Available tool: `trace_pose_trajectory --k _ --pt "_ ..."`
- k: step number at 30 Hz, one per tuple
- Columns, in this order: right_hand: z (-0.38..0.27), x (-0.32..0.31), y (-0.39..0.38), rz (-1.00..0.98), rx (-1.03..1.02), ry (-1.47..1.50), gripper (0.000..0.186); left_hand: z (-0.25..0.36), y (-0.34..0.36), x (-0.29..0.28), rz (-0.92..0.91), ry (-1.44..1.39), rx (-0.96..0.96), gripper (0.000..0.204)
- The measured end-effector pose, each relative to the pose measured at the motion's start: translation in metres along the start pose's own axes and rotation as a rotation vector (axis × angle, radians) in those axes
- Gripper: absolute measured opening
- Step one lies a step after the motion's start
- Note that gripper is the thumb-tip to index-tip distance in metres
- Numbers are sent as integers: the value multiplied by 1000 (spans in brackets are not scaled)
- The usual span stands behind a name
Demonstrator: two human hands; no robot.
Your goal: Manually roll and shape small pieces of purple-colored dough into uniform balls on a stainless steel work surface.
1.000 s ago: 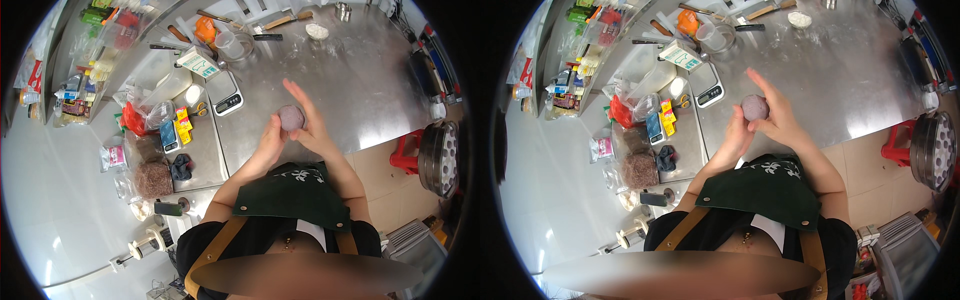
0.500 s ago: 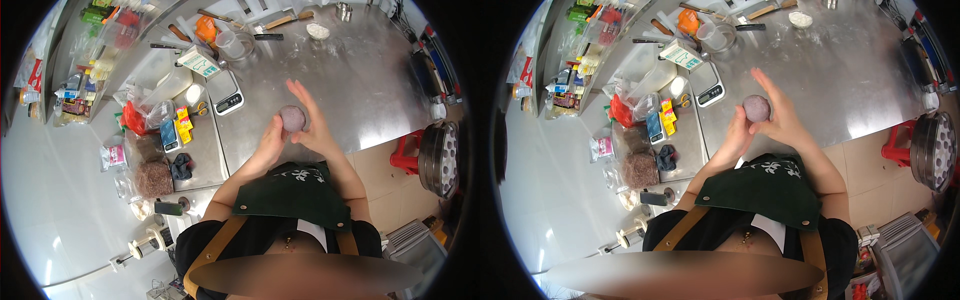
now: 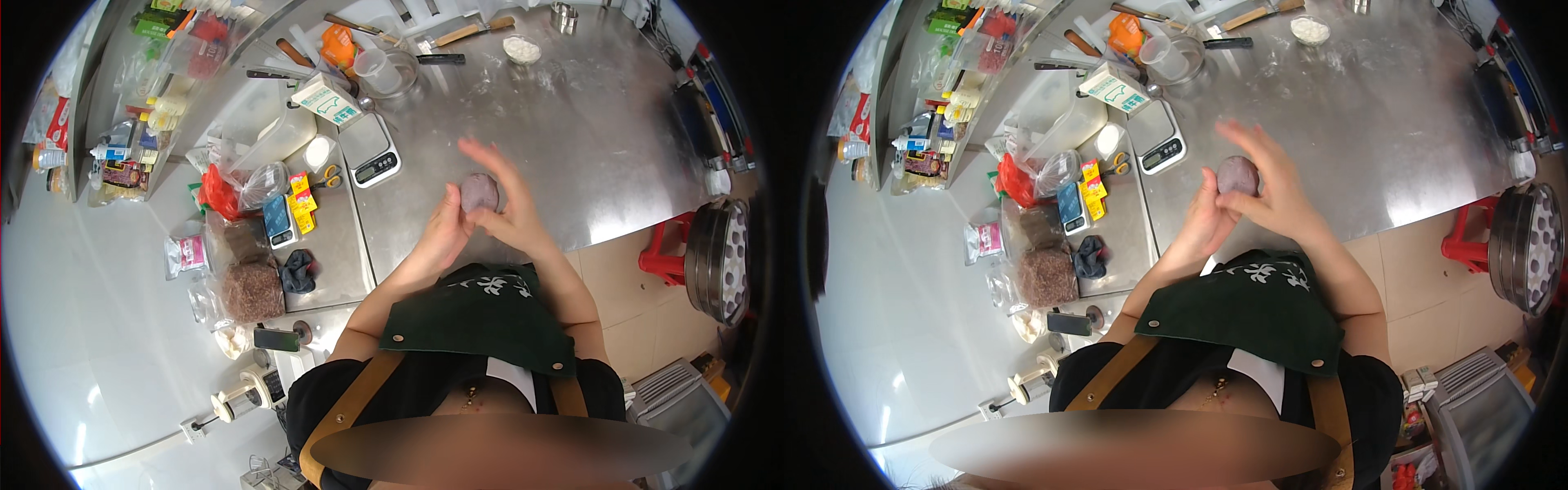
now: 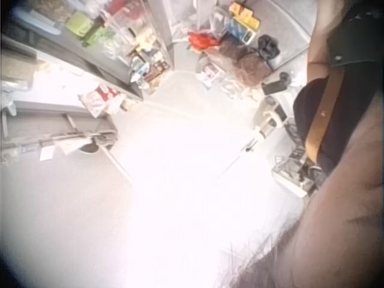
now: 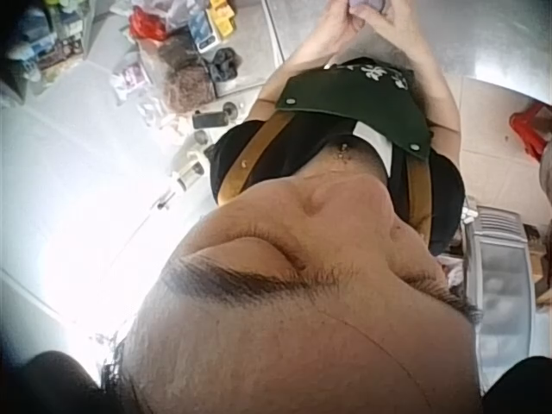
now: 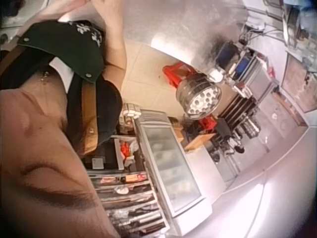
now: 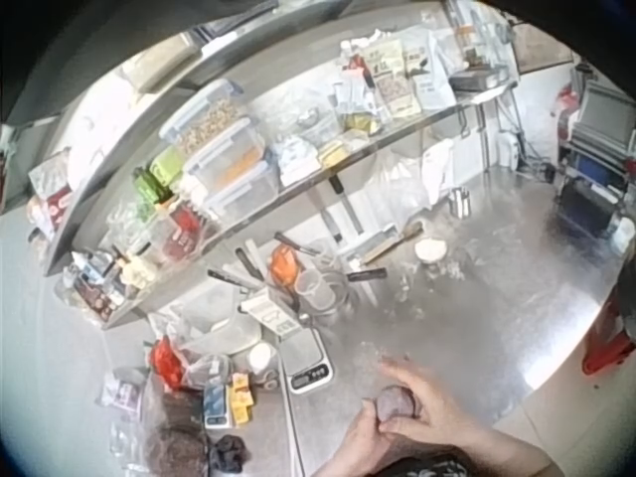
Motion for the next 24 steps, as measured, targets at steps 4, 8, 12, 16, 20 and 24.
trace_pose_trajectory --k 4,8,12,16,20,24 --pt "28 -2 -8 -332 -81 -48 28 1 1 12 -156 103 81 72" --pt "27 4 -7 -264 -23 -18 25 -4 2 2 55 294 153 75" --pt "11 3 -3 -49 84 140 20 2 -1 -4 43 68 38 76" --pt "26 2 -5 -346 -136 -123 33 1 -1 7 -85 -5 0 75" --pt "41 11 -13 -350 -67 35 43 5 -4 3 67 375 188 76" --pt "10 24 -11 -192 -22 -13 27 -1 -4 -17 -30 272 153 78"
Point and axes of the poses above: each hand's wrist, its own y-axis towards the middle knuckle, its own x-axis out of the palm, z = x × y, the point moved 5 cm from there along y, towards the middle knuckle, and after that the axes turned 1 degree about -x, right-handed, at the moved point
